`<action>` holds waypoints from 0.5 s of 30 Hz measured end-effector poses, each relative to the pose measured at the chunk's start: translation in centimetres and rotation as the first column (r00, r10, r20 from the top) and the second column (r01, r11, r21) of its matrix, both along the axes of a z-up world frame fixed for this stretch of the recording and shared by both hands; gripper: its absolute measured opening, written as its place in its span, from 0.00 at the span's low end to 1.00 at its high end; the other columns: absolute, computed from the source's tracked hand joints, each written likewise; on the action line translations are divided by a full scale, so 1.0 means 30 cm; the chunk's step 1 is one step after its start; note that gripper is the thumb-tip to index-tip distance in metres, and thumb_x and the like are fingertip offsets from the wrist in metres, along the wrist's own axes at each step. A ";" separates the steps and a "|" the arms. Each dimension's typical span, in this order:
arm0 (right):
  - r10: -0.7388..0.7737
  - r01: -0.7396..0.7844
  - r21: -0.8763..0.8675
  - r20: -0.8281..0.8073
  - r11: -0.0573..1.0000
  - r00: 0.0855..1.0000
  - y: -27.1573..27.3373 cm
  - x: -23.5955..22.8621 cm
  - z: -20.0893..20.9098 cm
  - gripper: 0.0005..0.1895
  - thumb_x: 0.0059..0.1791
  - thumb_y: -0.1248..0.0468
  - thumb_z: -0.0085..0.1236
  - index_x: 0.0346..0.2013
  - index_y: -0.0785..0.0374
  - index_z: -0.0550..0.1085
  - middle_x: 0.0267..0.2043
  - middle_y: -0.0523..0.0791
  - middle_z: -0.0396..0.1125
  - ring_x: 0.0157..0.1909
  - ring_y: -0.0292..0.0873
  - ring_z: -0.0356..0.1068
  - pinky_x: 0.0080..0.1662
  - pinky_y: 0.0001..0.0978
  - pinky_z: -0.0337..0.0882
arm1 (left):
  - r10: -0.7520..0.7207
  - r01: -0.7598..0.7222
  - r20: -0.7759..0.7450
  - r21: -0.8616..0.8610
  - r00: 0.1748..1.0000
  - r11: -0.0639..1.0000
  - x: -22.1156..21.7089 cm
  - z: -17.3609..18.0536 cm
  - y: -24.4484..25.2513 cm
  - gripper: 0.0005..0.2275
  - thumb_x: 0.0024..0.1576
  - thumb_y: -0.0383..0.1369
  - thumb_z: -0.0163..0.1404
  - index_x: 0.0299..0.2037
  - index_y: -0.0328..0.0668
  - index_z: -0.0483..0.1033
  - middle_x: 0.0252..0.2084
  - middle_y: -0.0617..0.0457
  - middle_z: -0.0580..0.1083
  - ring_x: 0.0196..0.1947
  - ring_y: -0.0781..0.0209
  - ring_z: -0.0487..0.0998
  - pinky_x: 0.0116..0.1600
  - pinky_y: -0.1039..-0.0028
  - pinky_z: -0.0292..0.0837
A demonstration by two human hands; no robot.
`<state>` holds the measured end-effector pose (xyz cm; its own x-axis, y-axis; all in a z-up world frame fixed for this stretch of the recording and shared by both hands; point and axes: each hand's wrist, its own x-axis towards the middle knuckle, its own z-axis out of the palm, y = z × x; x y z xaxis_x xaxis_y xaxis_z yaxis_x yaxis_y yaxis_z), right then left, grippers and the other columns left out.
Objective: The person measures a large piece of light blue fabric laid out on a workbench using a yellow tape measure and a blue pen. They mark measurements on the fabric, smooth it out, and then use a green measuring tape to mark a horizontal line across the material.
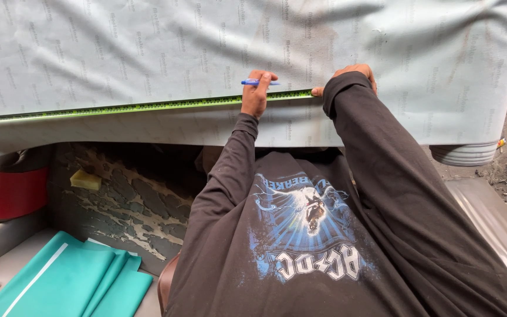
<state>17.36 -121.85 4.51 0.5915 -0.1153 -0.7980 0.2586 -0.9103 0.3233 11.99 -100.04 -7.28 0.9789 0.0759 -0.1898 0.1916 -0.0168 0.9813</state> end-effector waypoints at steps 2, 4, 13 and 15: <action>-0.003 0.003 0.003 -0.001 1.000 1.000 0.001 -0.002 -0.002 0.50 0.45 0.15 0.29 0.40 0.52 0.82 0.32 0.45 0.76 0.36 0.46 0.76 0.35 0.41 0.70 | 0.045 -0.044 0.016 -0.051 0.999 0.998 -0.003 0.080 0.006 0.10 0.69 0.35 0.42 0.45 0.44 0.78 0.37 0.51 0.72 0.42 0.58 0.72 0.55 0.66 0.68; -0.006 0.006 0.006 -0.001 1.000 1.000 -0.001 -0.003 -0.003 0.50 0.45 0.16 0.29 0.40 0.51 0.82 0.33 0.45 0.77 0.37 0.46 0.76 0.36 0.41 0.70 | 0.090 -0.087 0.030 -0.103 0.995 0.991 -0.004 0.165 0.013 0.10 0.70 0.33 0.40 0.51 0.41 0.75 0.33 0.53 0.71 0.40 0.60 0.72 0.58 0.64 0.67; -0.013 0.013 0.029 0.007 1.000 1.000 -0.003 -0.001 -0.004 0.48 0.45 0.16 0.31 0.41 0.51 0.81 0.34 0.45 0.77 0.38 0.46 0.76 0.37 0.41 0.70 | 0.134 -0.110 0.094 -0.226 0.987 0.968 -0.004 0.320 0.053 0.33 0.68 0.61 0.33 0.33 0.40 0.80 0.28 0.59 0.57 0.34 0.67 0.59 0.52 0.75 0.59; -0.014 0.013 0.034 0.003 0.999 1.000 -0.005 0.002 -0.008 0.48 0.45 0.17 0.31 0.42 0.51 0.81 0.35 0.45 0.77 0.39 0.46 0.76 0.37 0.41 0.70 | 0.257 -0.222 0.116 -0.256 0.959 0.941 -0.002 0.318 0.043 0.25 0.66 0.48 0.40 0.22 0.41 0.75 0.22 0.54 0.61 0.29 0.66 0.58 0.44 0.77 0.57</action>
